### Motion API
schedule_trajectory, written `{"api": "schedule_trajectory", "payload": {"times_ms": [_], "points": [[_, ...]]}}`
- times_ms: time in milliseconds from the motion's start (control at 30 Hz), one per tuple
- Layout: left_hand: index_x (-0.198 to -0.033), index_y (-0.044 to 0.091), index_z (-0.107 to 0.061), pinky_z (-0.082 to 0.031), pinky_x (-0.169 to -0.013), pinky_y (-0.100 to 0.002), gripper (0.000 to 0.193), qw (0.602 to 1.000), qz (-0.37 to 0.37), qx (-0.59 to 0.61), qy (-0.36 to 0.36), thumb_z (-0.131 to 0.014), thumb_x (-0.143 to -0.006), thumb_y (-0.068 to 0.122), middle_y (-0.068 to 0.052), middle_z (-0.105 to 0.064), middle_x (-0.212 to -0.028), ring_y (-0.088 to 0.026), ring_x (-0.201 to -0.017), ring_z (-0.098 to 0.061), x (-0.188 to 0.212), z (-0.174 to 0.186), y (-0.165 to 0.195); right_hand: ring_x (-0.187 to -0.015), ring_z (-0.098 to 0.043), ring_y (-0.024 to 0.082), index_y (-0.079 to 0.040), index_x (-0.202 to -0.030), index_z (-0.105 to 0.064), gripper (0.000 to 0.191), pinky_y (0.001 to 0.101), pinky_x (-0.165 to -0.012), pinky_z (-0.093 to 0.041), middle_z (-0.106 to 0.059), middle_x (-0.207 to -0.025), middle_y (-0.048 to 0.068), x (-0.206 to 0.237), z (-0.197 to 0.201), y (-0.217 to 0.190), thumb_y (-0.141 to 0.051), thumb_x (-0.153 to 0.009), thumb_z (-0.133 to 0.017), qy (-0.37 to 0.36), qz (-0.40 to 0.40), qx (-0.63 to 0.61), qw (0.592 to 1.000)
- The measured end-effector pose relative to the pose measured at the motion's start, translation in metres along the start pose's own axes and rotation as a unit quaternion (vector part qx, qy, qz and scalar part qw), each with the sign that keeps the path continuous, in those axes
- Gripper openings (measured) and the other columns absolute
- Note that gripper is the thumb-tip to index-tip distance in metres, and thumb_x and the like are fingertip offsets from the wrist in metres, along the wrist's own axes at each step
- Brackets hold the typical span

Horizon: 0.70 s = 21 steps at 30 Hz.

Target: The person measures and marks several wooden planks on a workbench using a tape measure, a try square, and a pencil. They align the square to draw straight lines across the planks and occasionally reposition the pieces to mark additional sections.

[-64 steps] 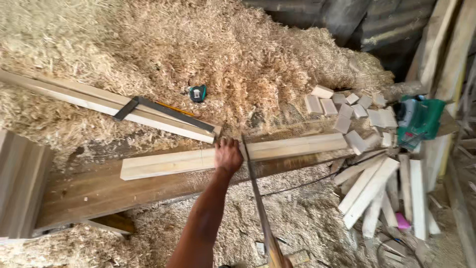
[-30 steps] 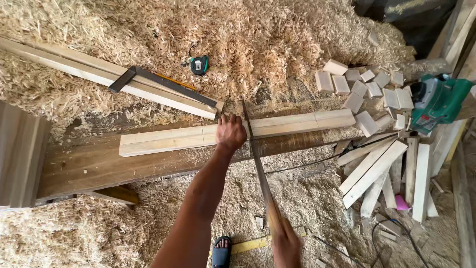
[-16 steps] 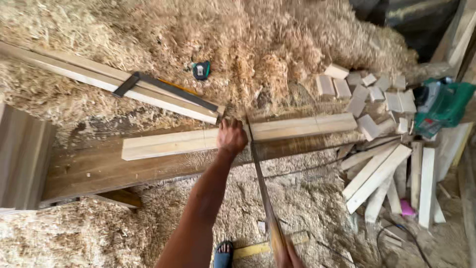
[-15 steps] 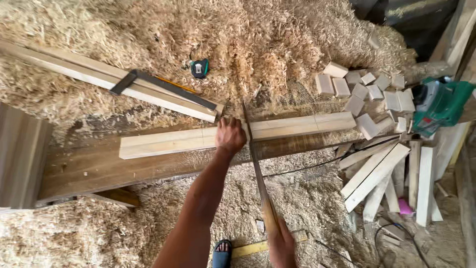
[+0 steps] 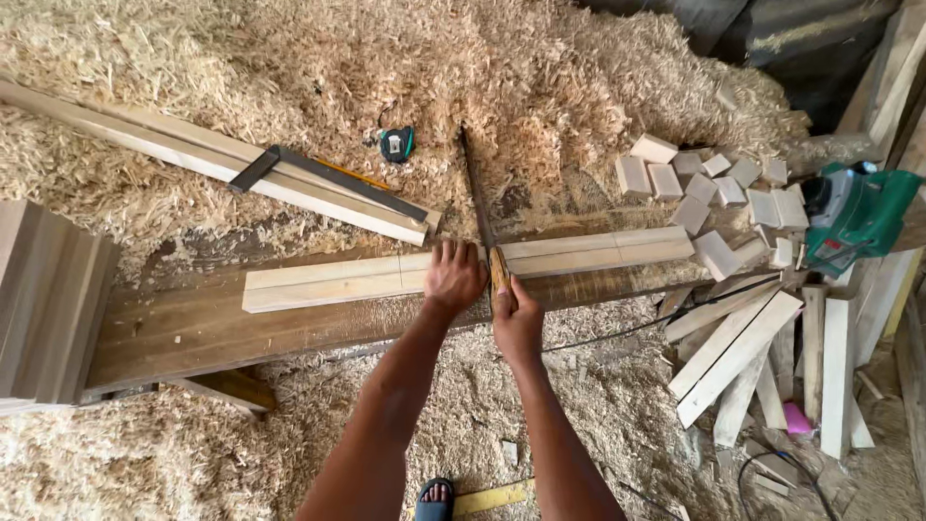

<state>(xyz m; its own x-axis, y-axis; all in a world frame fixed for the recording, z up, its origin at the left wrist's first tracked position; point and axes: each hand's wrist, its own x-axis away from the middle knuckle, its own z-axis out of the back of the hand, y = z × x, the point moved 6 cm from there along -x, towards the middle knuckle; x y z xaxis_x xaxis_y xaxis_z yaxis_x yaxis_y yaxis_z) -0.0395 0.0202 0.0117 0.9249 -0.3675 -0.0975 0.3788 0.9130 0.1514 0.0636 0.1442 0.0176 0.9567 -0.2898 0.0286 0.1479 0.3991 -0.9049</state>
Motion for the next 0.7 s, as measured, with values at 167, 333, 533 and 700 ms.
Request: {"api": "schedule_trajectory", "payload": {"times_ms": [167,333,533,700], "points": [[-0.143,0.001,-0.044,-0.034,-0.115,-0.056,0.060,0.993,0.027,0.016,-0.110,-0.024,-0.105,0.043,-0.024,-0.045,-0.148,-0.047,-0.137,-0.040,-0.006,-0.008,-0.004,-0.043,-0.045,0.007,0.001,-0.139,-0.058,0.045,0.0236,-0.036,-0.037,-0.053,-0.057,0.002,0.013,0.007,-0.011,-0.032,-0.110,-0.050,-0.015,0.053,0.028,0.998],[-0.118,0.007,-0.064,-0.055,-0.093,-0.049,0.055,0.995,0.011,-0.028,-0.096,-0.023,-0.106,0.042,-0.022,-0.056,-0.130,-0.046,-0.126,-0.050,-0.013,0.022,-0.002,-0.042,-0.056,0.013,-0.009,-0.148,-0.053,0.057,0.0291,-0.032,-0.049,-0.066,-0.070,0.008,0.146,0.064,0.036,-0.036,-0.099,-0.042,-0.041,-0.060,0.016,0.997],[-0.089,0.009,-0.067,-0.043,-0.043,-0.030,0.051,0.965,0.109,0.133,-0.201,-0.026,-0.109,0.033,-0.001,-0.054,-0.071,-0.010,-0.052,-0.039,-0.024,0.005,-0.017,-0.038,-0.048,0.012,-0.010,-0.144,-0.055,0.050,0.0285,-0.029,-0.043,-0.061,-0.066,0.011,0.196,0.082,0.103,-0.033,-0.102,-0.044,0.022,-0.115,-0.145,0.983],[-0.085,0.008,-0.066,-0.048,-0.052,-0.034,0.052,0.972,0.096,0.108,-0.183,-0.028,-0.108,0.036,-0.006,-0.059,-0.076,-0.014,-0.058,-0.048,-0.024,-0.011,-0.018,-0.045,-0.048,0.006,-0.001,-0.105,-0.068,0.037,0.0212,-0.034,-0.040,-0.056,-0.063,0.001,0.092,0.035,0.018,-0.032,-0.112,-0.048,0.012,0.059,0.032,0.998]]}}
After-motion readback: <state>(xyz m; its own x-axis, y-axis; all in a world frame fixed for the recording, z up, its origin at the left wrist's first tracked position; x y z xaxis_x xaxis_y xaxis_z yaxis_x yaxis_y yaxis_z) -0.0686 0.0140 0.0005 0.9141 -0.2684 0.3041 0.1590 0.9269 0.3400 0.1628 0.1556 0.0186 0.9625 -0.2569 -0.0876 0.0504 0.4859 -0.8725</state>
